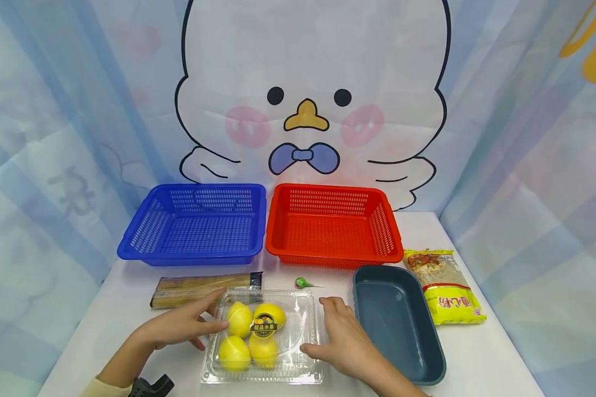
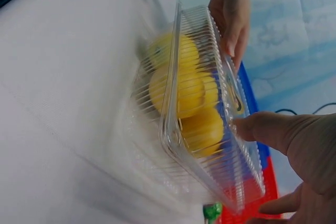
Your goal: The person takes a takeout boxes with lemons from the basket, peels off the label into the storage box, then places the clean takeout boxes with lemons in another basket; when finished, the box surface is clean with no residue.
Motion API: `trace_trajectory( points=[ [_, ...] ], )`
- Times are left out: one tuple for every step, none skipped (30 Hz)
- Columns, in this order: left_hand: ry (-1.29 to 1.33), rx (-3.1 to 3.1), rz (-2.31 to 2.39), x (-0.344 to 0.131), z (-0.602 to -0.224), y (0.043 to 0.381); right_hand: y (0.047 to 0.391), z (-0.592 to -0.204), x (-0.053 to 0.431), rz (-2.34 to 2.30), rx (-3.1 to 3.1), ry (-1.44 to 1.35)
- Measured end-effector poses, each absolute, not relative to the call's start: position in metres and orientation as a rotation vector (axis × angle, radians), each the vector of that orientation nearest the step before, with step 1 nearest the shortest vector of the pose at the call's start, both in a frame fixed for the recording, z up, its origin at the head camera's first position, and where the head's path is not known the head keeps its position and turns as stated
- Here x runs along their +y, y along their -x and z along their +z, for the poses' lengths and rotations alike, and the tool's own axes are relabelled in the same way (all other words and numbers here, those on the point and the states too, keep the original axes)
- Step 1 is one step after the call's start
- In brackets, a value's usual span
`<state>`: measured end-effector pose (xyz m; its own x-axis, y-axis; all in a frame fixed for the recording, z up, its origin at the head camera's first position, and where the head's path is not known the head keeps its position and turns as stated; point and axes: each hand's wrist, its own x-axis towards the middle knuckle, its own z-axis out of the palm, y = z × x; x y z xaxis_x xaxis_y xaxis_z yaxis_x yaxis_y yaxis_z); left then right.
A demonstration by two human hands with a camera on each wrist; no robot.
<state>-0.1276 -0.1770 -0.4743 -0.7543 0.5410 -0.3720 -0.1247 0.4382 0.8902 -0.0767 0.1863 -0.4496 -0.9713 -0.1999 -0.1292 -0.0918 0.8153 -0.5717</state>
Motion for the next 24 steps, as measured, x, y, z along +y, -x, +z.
trace_trajectory(
  points=[
    [-0.350, 2.043, 1.355, -0.177, -0.475, 0.127, 0.076, -0.449, 0.185, -0.867, 2.834, 0.242],
    [-0.355, 2.034, 1.364, -0.177, -0.476, 0.127, 0.076, -0.448, 0.183, -0.864, 2.847, 0.258],
    [-0.358, 2.027, 1.371, -0.177, -0.477, 0.127, 0.075, -0.448, 0.182, -0.862, 2.860, 0.284],
    [-0.360, 2.021, 1.376, -0.177, -0.477, 0.127, 0.075, -0.448, 0.181, -0.863, 2.874, 0.317],
    [-0.362, 2.014, 1.383, -0.177, -0.478, 0.127, 0.075, -0.448, 0.180, -0.861, 2.885, 0.346],
    [-0.366, 2.007, 1.389, -0.177, -0.479, 0.127, 0.076, -0.448, 0.179, -0.861, 2.897, 0.381],
    [-0.368, 2.003, 1.393, -0.177, -0.479, 0.127, 0.077, -0.447, 0.178, -0.861, 2.905, 0.423],
    [-0.369, 2.001, 1.394, -0.176, -0.478, 0.126, 0.077, -0.447, 0.177, -0.857, 2.916, 0.471],
    [-0.364, 1.996, 1.396, -0.176, -0.478, 0.126, 0.078, -0.446, 0.176, -0.850, 2.926, 0.518],
    [-0.359, 1.993, 1.399, -0.176, -0.478, 0.126, 0.079, -0.445, 0.174, -0.839, 2.935, 0.562],
    [-0.353, 1.990, 1.402, -0.176, -0.478, 0.126, 0.080, -0.444, 0.173, -0.827, 2.940, 0.612],
    [-0.348, 1.989, 1.402, -0.176, -0.477, 0.125, 0.081, -0.444, 0.172, -0.815, 2.940, 0.662],
    [-0.341, 1.985, 1.403, -0.176, -0.477, 0.125, 0.082, -0.443, 0.170, -0.804, 2.935, 0.713],
    [-0.337, 1.984, 1.404, -0.176, -0.476, 0.125, 0.083, -0.443, 0.169, -0.792, 2.923, 0.760],
    [-0.332, 1.983, 1.405, -0.176, -0.476, 0.125, 0.084, -0.442, 0.167, -0.782, 2.906, 0.800],
    [-0.329, 1.982, 1.406, -0.176, -0.476, 0.125, 0.085, -0.442, 0.166, -0.779, 2.886, 0.836],
    [-0.326, 1.982, 1.405, -0.176, -0.476, 0.125, 0.086, -0.442, 0.164, -0.775, 2.860, 0.860],
    [-0.322, 1.980, 1.406, -0.176, -0.476, 0.125, 0.087, -0.442, 0.162, -0.767, 2.834, 0.869],
    [-0.318, 1.979, 1.405, -0.176, -0.476, 0.125, 0.087, -0.442, 0.160, -0.767, 2.811, 0.879],
    [-0.316, 1.980, 1.403, -0.176, -0.476, 0.125, 0.088, -0.442, 0.158, -0.762, 2.789, 0.880],
    [-0.311, 1.979, 1.402, -0.176, -0.476, 0.125, 0.089, -0.442, 0.157, -0.755, 2.772, 0.879],
    [-0.308, 1.978, 1.401, -0.176, -0.476, 0.125, 0.089, -0.442, 0.155, -0.748, 2.760, 0.884],
    [-0.305, 1.978, 1.400, -0.176, -0.476, 0.125, 0.090, -0.442, 0.153, -0.741, 2.750, 0.889],
    [-0.303, 1.977, 1.399, -0.176, -0.476, 0.125, 0.091, -0.442, 0.151, -0.739, 2.741, 0.905]
  ],
)
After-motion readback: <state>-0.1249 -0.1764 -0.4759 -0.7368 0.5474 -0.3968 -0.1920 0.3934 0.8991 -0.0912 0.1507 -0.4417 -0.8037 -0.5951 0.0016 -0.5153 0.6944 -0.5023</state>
